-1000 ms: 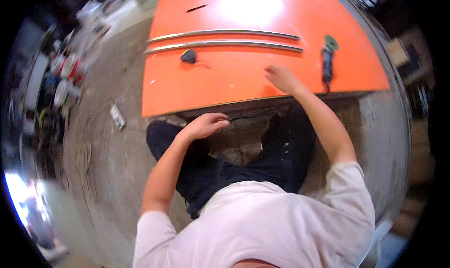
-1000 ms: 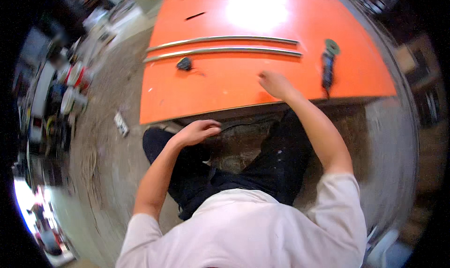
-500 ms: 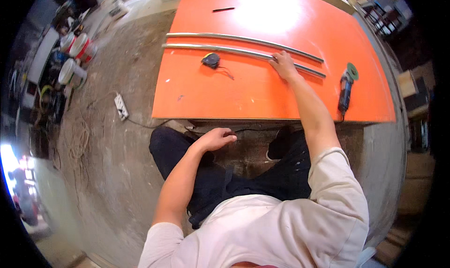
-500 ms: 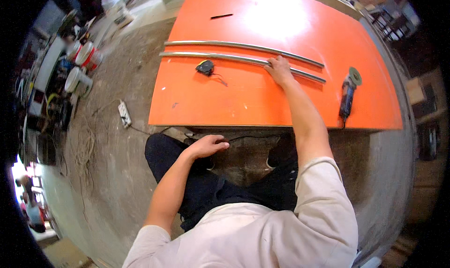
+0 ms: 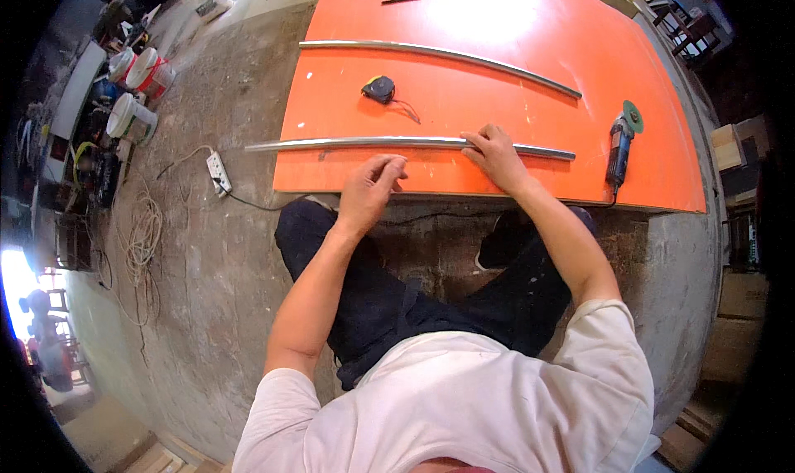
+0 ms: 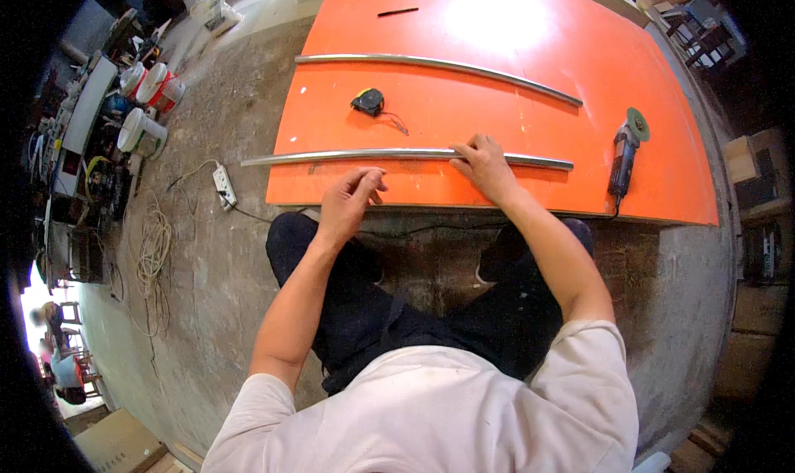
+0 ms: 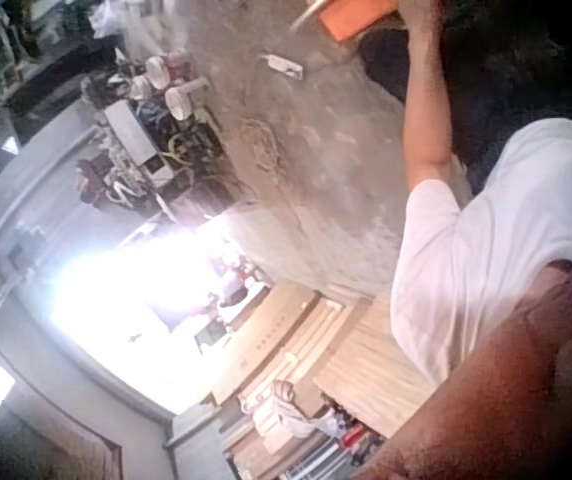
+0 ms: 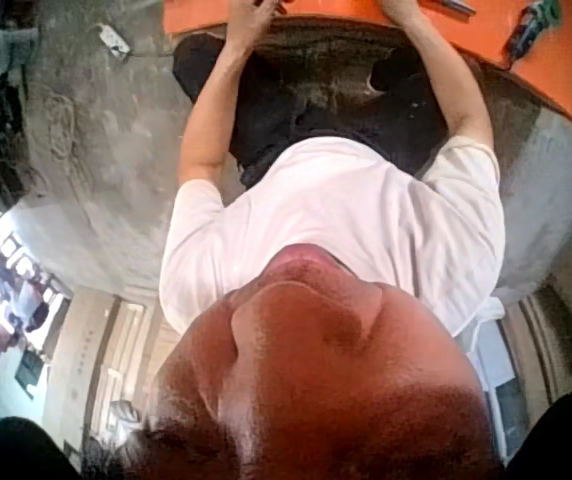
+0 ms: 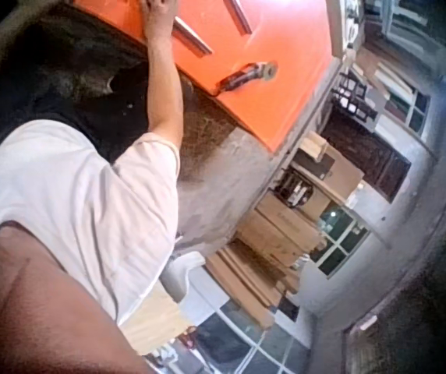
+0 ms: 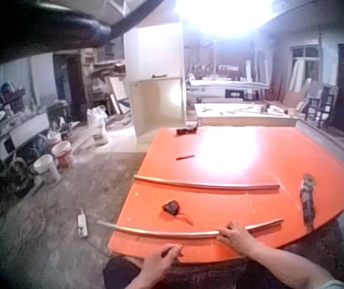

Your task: The person measures and marks metal rods with a tape measure and marker, then uses an angle grinder to cut the rods at the marked points. The person cuts multiple rods sequentially, producing sparks during the cutting process.

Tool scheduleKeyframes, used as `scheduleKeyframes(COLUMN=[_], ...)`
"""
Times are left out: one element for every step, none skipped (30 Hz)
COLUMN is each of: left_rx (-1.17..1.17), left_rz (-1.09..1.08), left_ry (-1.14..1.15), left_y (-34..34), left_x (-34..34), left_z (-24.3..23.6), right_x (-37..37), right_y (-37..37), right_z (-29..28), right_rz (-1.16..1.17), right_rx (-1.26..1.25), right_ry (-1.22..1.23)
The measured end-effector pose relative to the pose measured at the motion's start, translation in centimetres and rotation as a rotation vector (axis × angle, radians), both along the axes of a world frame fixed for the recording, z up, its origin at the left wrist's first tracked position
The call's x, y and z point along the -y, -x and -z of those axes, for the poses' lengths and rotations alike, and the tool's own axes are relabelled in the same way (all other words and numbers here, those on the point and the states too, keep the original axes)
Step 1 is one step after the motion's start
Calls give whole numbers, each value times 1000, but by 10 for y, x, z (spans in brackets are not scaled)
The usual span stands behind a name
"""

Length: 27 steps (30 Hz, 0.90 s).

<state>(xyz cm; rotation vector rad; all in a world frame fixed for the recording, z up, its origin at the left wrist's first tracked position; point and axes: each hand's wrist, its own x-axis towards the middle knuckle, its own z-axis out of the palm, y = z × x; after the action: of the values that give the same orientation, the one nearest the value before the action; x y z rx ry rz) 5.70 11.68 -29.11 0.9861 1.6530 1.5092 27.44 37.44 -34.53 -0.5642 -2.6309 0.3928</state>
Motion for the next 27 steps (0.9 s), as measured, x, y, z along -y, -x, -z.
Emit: scheduleKeyframes(left_rx=[-110,-219,-362,-462,-534,-602,-682,-759,-831,-885,-939,-985,-941,-943,-940,-937,-901,-864,-833,-844,-859,-875,-872,-872,-869,-869,-826], left_rz=[-11,-21,-76,-121,-111,-99,-123,-150,-179,-165,-153,-141,-96,-134,-169,-208,-214,-209,-208,-216,-225,-235,-241,-232,-223,-220,-204], left_ry=[17,33,78,33,67,98,103,105,108,146,186,229,297,253,206,162,187,209,241,257,272,288,270,259,244,241,251], left_y=[9,20,33,48,63,76,92,108,117,115,113,110,112,114,113,114,116,115,116,114,112,113,116,118,122,125,127], left_x=[-9,-20,-31,-44,-57,-71,-82,-94,-104,-114,-123,-131,-137,-141,-145,-148,-152,-157,-157,-158,-159,-161,-160,-159,-159,-157,-157], left_z=[-7,-15,-11,-2,-1,0,9,22,31,31,30,33,37,42,50,56,62,59,56,53,49,47,50,50,51,50,44], right_x=[2,1,1,0,3,5,7,8,10,8,4,1,-3,-11,-19,-28,-40,-57,-77,-99,-127,-152,-178,-208,-238,-261,-280], right_y=[-2,-3,-4,0,0,-1,-1,-1,-1,-5,-5,-7,-5,1,6,15,28,40,60,83,111,142,174,210,246,284,319], right_z=[-1,-1,1,-1,-7,-9,-11,-14,-20,-24,-27,-29,-34,-39,-43,-48,-55,-60,-61,-60,-53,-46,-37,-30,-24,-17,-12], right_rz=[22,9,-3,-26,-22,-3,8,17,20,26,28,29,33,32,36,36,55,62,60,56,-7,6,23,12,3,20,36], right_rx=[-8,-18,-29,-45,11,-11,-33,-52,-45,-50,-57,-56,-42,-50,-53,-57,-53,-53,-57,-61,-130,-118,-104,-35,36,76,115], right_ry=[-12,-34,-56,-79,-41,-37,-35,-37,-5,3,11,22,28,54,79,104,90,125,167,209,119,174,231,183,130,110,88])
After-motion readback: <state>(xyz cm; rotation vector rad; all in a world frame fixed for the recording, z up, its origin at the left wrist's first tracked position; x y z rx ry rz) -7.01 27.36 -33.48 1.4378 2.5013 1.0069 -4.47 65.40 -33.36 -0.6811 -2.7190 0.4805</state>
